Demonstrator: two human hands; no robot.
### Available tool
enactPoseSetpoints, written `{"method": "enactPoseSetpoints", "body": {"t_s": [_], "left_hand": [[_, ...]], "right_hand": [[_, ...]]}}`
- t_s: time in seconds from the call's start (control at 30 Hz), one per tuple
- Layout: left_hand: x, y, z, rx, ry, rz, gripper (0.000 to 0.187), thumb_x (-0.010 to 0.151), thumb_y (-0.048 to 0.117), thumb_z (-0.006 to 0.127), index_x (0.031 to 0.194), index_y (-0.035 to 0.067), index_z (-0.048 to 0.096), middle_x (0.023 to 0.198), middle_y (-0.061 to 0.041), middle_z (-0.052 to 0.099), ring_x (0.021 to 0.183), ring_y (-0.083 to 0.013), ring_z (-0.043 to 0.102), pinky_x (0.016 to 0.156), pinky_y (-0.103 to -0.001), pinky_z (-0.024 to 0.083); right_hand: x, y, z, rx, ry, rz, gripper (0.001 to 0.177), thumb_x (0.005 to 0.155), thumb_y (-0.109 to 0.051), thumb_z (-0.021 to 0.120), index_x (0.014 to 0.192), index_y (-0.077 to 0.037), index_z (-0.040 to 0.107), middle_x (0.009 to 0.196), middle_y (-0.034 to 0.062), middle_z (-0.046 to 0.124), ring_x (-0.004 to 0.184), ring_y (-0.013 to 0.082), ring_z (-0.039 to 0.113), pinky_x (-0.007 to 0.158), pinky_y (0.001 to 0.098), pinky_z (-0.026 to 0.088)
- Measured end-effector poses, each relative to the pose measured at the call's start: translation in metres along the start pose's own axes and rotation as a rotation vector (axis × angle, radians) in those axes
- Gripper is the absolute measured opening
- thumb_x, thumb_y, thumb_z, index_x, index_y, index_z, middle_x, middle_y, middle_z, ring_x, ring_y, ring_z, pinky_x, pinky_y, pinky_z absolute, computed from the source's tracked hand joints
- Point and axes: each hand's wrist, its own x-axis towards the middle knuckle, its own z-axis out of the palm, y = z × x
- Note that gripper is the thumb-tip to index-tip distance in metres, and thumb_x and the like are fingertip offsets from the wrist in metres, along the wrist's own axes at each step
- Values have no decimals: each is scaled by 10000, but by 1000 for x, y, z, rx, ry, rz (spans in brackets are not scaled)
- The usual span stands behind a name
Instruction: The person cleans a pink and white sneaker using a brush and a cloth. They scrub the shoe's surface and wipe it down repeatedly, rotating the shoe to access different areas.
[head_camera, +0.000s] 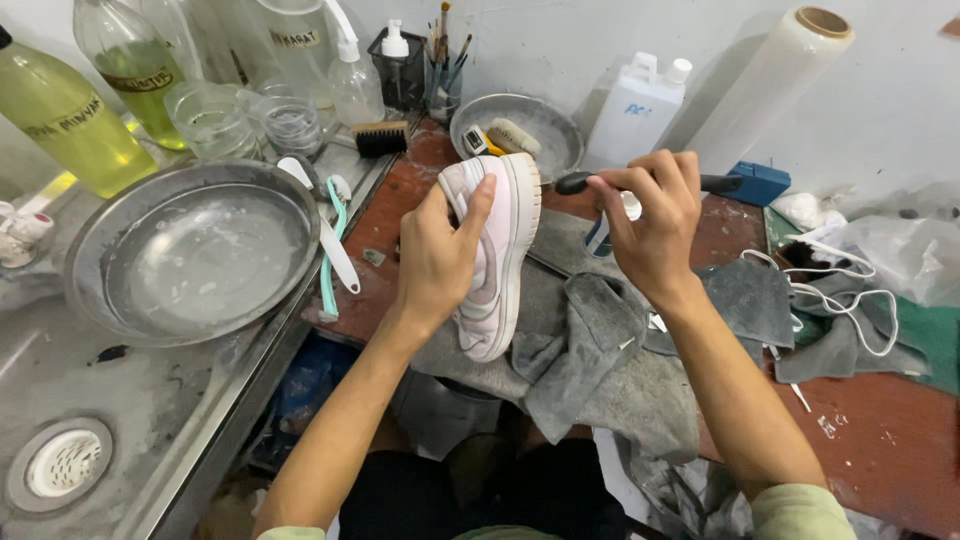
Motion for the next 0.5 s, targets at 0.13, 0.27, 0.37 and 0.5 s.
{"method": "enactPoseSetpoints", "body": {"t_s": [0.13,0.27,0.37,0.5], "left_hand": [[-2,-6,5,14,22,-12,631,1169,545,683,1056,-72,754,1014,-393,828,1118,-590,823,854,-652,652],[0,-21,5,23,65,-51,581,1149,543,725,1040,-26,763,986,-337,846,1057,-521,862,822,-600,659],[6,-26,8,6,90,-36,562,1161,524,726,1038,-24,762,978,-328,853,1040,-512,872,816,-585,675],[2,-17,6,6,103,-31,539,1158,496,735,1061,-34,755,995,-356,841,1047,-550,853,784,-613,658]], "right_hand": [[-6,-28,1,60,71,42,145,1140,-224,967,1085,-100,916,935,40,683,921,303,574,884,443,522],[-19,-5,23,15,107,21,126,1111,-99,979,1064,-50,873,941,99,635,916,364,598,883,476,548],[-20,-18,23,30,202,88,112,1125,-103,954,1068,-54,871,977,95,633,942,360,606,901,466,535],[-27,-52,45,100,274,89,118,1093,-151,957,1039,-73,886,1035,93,668,977,355,623,919,466,530]]}}
